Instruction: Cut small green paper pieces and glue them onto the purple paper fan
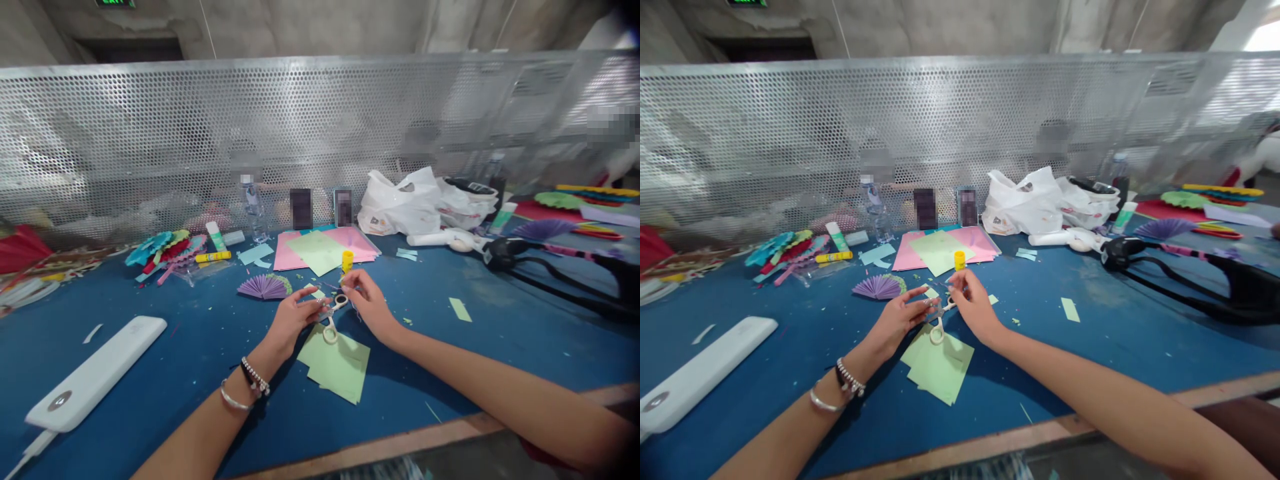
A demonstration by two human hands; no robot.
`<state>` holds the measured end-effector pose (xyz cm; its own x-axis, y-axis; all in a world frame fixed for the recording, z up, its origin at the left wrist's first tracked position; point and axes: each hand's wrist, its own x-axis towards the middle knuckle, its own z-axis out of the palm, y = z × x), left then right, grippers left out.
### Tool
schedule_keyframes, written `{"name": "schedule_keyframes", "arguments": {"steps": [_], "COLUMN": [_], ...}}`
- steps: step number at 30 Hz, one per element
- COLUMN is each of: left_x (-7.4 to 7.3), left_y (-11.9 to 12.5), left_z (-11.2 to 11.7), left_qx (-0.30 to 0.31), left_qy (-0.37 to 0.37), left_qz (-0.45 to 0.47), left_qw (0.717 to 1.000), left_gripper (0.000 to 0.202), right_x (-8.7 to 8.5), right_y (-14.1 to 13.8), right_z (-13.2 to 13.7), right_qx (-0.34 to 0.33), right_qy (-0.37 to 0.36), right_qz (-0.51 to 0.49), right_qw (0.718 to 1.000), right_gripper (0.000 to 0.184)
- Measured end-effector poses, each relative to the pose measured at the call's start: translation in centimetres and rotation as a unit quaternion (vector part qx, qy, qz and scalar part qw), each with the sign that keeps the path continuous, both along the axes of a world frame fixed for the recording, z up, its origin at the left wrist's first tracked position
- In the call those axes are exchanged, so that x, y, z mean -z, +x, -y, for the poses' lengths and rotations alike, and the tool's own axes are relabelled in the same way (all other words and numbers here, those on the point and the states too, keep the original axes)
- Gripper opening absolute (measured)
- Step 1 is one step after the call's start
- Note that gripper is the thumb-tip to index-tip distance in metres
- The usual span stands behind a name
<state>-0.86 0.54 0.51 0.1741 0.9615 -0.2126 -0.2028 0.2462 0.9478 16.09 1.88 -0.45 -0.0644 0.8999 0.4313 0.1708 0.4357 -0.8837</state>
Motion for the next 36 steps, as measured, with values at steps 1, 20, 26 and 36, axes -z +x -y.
{"name": "schedule_keyframes", "arguments": {"steps": [1, 20, 26, 36], "left_x": [0.0, 0.0, -0.2, 0.2], "left_y": [0.0, -0.2, -0.2, -0.4], "left_z": [0.0, -0.3, -0.6, -1.0], "left_qx": [-0.002, -0.022, -0.039, -0.069], "left_qy": [-0.001, -0.003, -0.005, 0.006], "left_qz": [0.003, 0.004, -0.010, -0.019], "left_qw": [1.000, 1.000, 0.999, 0.997], "left_gripper": [0.051, 0.047, 0.046, 0.042], "right_x": [0.1, 1.7, 1.6, 1.6], "right_y": [0.1, 1.4, 1.9, 2.8], "right_z": [-0.2, -5.6, -6.2, -7.3], "right_qx": [0.035, -0.004, 0.021, 0.072], "right_qy": [0.016, -0.025, -0.006, -0.013], "right_qz": [-0.017, 0.015, -0.053, -0.073], "right_qw": [0.999, 1.000, 0.998, 0.995], "right_gripper": [0.011, 0.024, 0.029, 0.037]}}
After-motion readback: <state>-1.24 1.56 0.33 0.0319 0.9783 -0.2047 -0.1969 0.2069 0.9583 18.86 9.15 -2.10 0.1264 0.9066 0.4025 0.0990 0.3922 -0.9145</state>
